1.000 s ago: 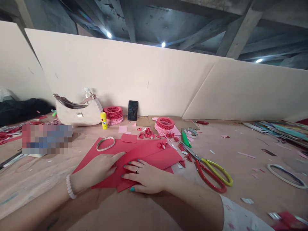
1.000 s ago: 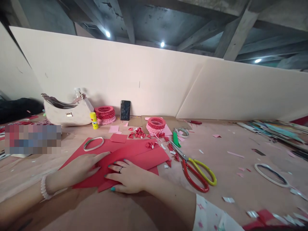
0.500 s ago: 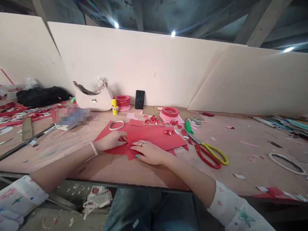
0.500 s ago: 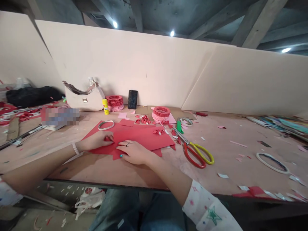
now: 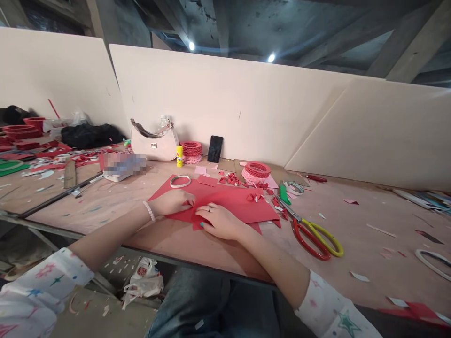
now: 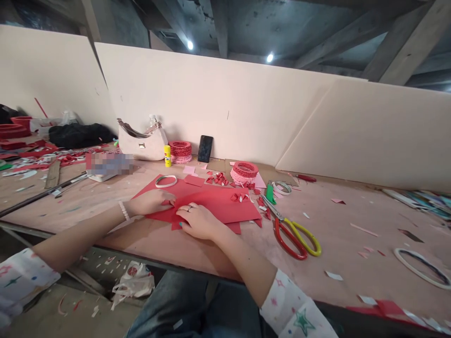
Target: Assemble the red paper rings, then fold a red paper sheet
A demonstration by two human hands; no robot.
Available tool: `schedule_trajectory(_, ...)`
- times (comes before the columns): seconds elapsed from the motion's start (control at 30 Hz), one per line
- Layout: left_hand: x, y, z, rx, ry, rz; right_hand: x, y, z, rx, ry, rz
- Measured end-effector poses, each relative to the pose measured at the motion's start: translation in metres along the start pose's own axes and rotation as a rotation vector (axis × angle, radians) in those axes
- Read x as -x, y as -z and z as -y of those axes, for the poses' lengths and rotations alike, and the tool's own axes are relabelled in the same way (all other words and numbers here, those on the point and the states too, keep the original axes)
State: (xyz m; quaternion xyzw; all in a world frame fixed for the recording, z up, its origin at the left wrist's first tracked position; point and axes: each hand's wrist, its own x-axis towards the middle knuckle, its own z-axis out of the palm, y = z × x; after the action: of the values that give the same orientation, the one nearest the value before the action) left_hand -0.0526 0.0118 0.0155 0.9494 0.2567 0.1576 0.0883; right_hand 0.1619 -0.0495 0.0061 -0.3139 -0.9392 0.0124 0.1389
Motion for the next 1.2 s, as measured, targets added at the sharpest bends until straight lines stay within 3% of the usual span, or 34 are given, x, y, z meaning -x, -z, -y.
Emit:
schedule_trajectory(0.1,0.001,-0.001,-0.002,-0.008,0.021,0.052,0.002,-0.006,0.000,0.003,-0.007,-0.030)
schedule_trajectory(0.27,0.005,-0.004,0.000,0.028,0.042,0.012,0.004,-0.012,-0.004,-0.047,-0.015,-0.058)
schedule_trajectory(0.5,0.008,-0.002,-0.009,-0.135,0.018,0.004,0.007,-0.015,-0.003,-0.090,-0.071,-0.109)
schedule_trajectory(0.67,0.009,-0.002,-0.009,-0.269,-0.044,0.030,0.008,-0.015,-0.008,0.076,-0.241,-0.310)
schedule_trajectory(0.83,0.011,-0.003,-0.011,-0.307,-0.067,0.043,0.017,-0.011,-0.031,0.326,-0.401,-0.386)
schedule_trajectory(1.07,0.010,0.001,-0.020,-0.305,0.034,0.055,0.040,-0.004,-0.072,0.555,-0.470,-0.267)
schedule_trajectory(1.2,0.010,0.000,-0.020,-0.273,0.040,0.046,0.061,0.002,-0.101,0.613,-0.597,-0.249)
